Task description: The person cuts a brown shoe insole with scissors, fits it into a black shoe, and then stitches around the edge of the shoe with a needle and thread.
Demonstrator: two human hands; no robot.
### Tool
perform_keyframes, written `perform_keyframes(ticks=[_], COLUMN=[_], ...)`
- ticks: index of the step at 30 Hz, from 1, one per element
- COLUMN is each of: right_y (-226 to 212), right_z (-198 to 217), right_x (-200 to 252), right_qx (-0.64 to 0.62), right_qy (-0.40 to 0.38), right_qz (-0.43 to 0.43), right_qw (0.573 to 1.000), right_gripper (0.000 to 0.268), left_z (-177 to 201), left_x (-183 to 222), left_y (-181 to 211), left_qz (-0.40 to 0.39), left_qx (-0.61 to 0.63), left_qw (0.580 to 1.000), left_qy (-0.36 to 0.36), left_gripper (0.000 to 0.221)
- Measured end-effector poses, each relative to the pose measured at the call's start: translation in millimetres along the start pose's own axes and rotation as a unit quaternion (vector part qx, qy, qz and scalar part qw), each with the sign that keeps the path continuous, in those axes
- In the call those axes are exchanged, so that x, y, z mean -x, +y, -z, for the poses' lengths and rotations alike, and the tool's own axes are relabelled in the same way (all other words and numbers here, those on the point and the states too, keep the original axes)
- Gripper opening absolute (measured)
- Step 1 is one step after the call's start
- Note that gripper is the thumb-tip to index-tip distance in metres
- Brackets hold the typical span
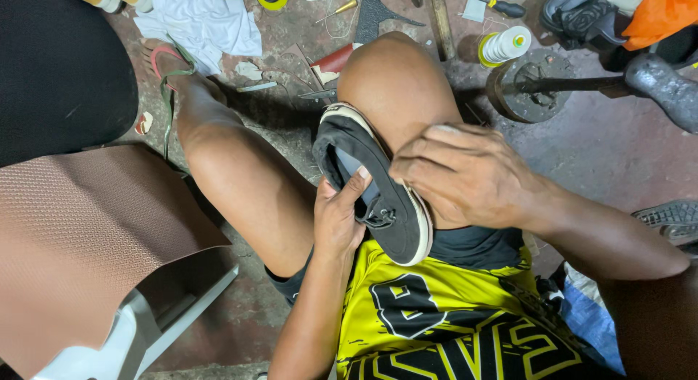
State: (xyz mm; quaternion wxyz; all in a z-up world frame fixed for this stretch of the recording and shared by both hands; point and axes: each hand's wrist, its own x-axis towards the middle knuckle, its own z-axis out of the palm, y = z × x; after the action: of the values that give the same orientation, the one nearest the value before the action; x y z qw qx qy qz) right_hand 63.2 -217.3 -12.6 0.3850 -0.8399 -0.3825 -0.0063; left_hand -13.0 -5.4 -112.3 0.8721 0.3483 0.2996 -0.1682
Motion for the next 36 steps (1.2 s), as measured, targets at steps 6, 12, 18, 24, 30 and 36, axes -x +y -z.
perform_keyframes(ticks=[6, 12, 18, 24, 30, 36], right_y=[-2, -5, -1, 6, 0, -16], right_z=[0, 1, -5, -11, -1, -10], right_x=[2, 8, -2, -14, -3, 29], right_qx=[-0.008, -0.012, 0.01, 0.049, 0.031, 0.04], right_qy=[0.021, 0.003, 0.038, 0.086, 0.062, 0.052], right_qz=[-0.02, -0.028, -0.028, -0.017, -0.043, -0.067], right_qw=[1.0, 1.0, 0.999, 0.995, 0.997, 0.996], right_gripper=[0.022, 0.024, 0.03, 0.03, 0.033, 0.032], left_z=[-5, -2, -7, -14, -10, -3], left_x=[-4, -3, -3, -4, 4, 21], left_y=[-1, -4, -3, -2, 7, 10], left_qz=[-0.008, -0.034, -0.037, -0.055, -0.023, 0.015], left_qx=[0.009, -0.023, -0.032, -0.072, -0.161, -0.212], left_qw=[1.0, 0.999, 0.999, 0.996, 0.985, 0.971], left_qy=[-0.005, -0.023, -0.023, -0.024, -0.051, -0.109], left_gripper=[0.024, 0.019, 0.018, 0.022, 0.025, 0.024])
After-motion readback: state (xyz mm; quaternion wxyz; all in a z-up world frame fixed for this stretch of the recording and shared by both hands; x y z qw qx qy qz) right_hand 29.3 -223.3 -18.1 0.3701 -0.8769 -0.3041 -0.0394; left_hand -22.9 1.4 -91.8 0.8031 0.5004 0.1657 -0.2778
